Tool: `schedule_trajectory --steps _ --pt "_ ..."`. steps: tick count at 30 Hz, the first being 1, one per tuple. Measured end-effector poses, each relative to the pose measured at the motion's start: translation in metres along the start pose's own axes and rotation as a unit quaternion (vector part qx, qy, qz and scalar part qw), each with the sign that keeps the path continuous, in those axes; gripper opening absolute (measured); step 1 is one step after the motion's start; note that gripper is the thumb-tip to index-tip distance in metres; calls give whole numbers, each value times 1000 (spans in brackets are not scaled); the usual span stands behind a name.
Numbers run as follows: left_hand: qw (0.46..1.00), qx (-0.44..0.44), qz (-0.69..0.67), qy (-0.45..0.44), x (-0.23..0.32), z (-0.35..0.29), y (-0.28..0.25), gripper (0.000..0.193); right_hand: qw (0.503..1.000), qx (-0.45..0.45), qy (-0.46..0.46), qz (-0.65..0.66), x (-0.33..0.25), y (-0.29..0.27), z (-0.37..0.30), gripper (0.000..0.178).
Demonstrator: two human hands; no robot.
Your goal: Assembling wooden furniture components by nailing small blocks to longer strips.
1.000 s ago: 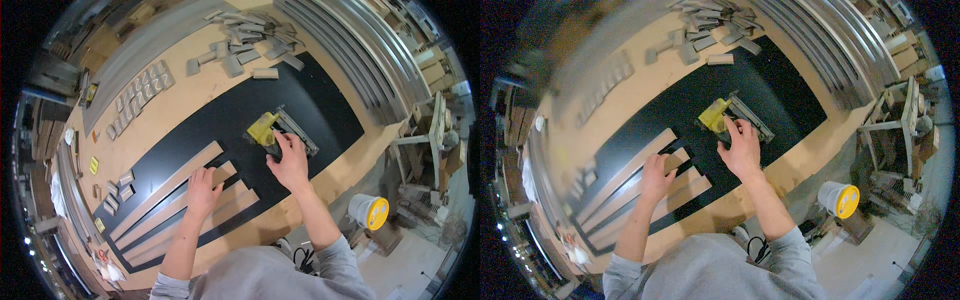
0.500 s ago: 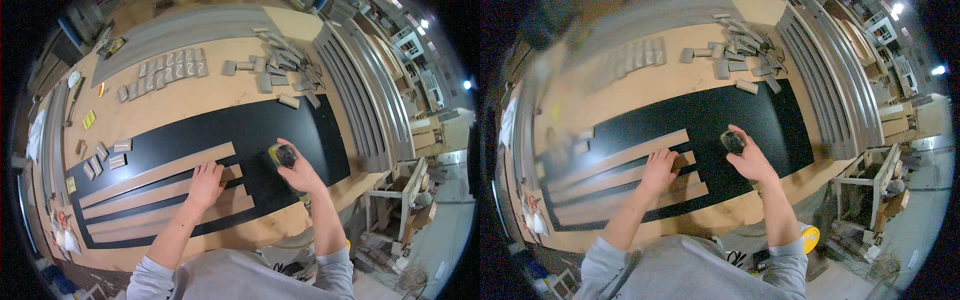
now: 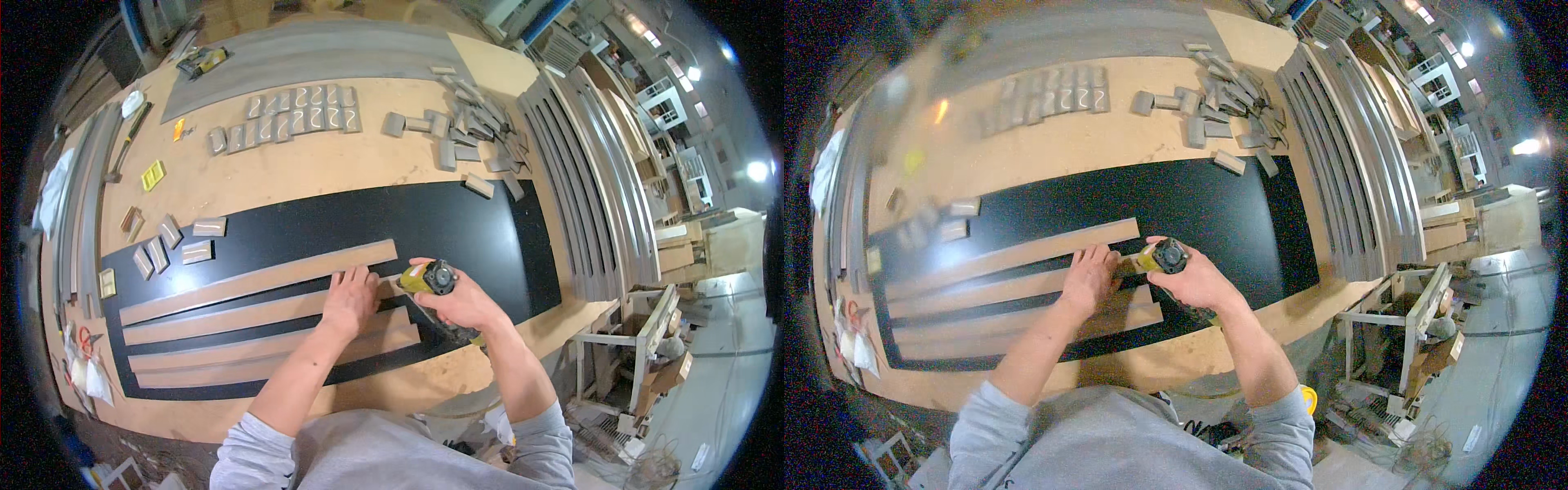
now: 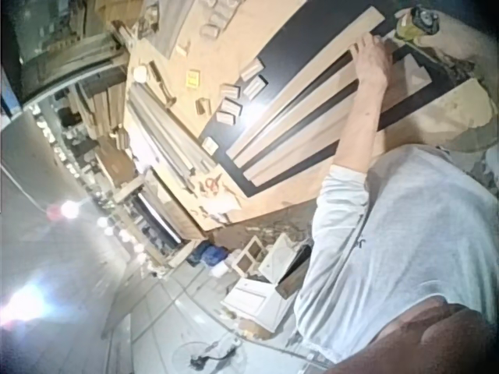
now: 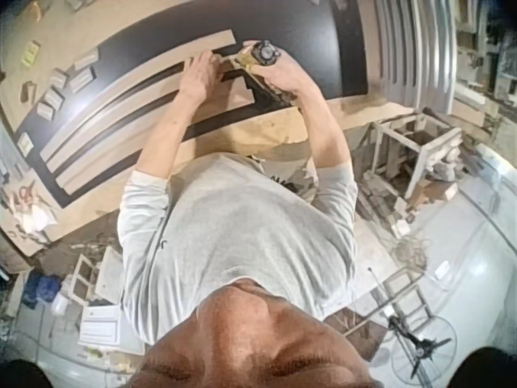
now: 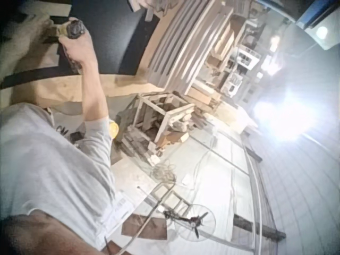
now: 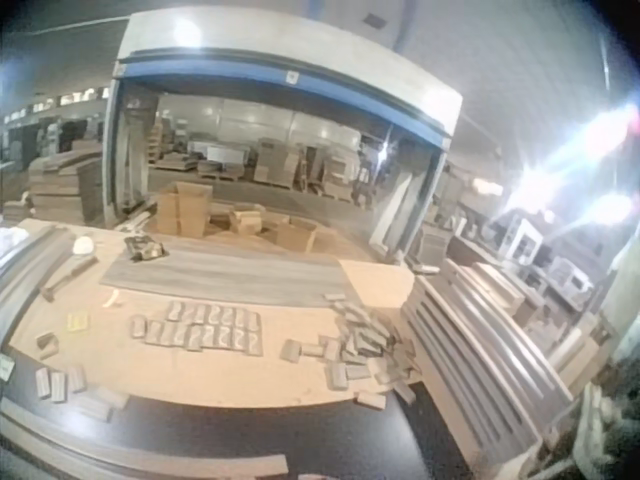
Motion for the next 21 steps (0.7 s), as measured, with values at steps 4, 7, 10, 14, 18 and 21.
schedule_trajectory --steps 4,7,10,14,18,21 --pt "998 -46 29 -14 1 0 0 48 998 5 58 -2 3 -1 -3 60" --pt "999 -33 24 -9 2 1 -5 45 998 6 67 -3 3 0 -2 60" --pt "999 -38 21 -10 4 1 -7 43 998 4 63 -20 1 0 -3 62" --pt "999 -45 5 -13 2 0 -4 41 997 10 79 -16 0 -1 -7 63" --pt "999 -43 7 -16 -1 2 4 41 997 -9 80 5 8 4 -15 63" --pt "998 -55 -2 -21 -2 2 8 41 996 -9 86 -5 10 5 -19 62"
Point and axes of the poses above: each hand's wrist, its own z-axis towards the middle knuckle, its own y-axis out of the palm, x = y × z, the point moved 9 cm from there along z, towards the middle knuckle, and after that the axes turned 5 degrees about x, right-handed, at the moved point
